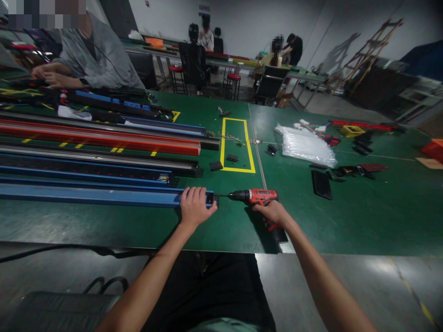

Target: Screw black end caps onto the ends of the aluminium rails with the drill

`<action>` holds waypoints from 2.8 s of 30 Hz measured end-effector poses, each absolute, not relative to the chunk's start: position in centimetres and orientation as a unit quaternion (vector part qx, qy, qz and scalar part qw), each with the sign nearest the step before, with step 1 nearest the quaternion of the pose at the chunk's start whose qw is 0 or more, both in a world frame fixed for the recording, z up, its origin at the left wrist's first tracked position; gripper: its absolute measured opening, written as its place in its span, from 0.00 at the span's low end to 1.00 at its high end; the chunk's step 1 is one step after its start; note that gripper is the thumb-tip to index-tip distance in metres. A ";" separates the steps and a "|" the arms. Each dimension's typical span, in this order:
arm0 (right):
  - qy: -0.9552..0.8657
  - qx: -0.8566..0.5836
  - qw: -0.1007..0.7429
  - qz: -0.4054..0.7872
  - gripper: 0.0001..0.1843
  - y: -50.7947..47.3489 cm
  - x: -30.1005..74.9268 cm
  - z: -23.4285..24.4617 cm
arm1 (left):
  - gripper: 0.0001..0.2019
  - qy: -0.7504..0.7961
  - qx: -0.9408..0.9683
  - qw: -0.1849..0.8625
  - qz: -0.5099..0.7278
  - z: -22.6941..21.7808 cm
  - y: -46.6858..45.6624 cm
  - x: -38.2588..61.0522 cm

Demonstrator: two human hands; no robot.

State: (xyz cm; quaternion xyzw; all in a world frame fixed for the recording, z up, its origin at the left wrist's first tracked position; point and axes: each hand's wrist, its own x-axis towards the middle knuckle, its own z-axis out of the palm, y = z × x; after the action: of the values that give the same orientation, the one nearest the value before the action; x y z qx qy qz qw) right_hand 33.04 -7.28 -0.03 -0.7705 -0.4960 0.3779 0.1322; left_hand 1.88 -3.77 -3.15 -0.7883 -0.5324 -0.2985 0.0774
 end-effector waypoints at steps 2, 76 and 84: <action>-0.494 -0.772 0.128 0.378 0.18 -7.3 33.0 0.0 | 0.24 -0.533 -0.788 0.075 -0.298 -3.2 -3.8 1.9; -0.496 -0.772 0.131 0.376 0.17 -7.4 32.6 0.8 | 0.25 -0.538 -0.792 0.088 -0.276 -3.0 -3.8 1.9; -0.476 -0.780 0.119 0.387 0.17 -7.3 32.6 0.8 | 0.25 -0.538 -0.792 0.081 -0.279 -3.0 -3.8 1.9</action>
State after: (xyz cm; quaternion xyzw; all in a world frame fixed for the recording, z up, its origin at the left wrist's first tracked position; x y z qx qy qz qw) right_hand 32.56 -7.34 0.85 -0.7804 -0.4764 0.3873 0.1187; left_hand 1.86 -3.79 -2.98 -0.7916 -0.5377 -0.2788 0.0811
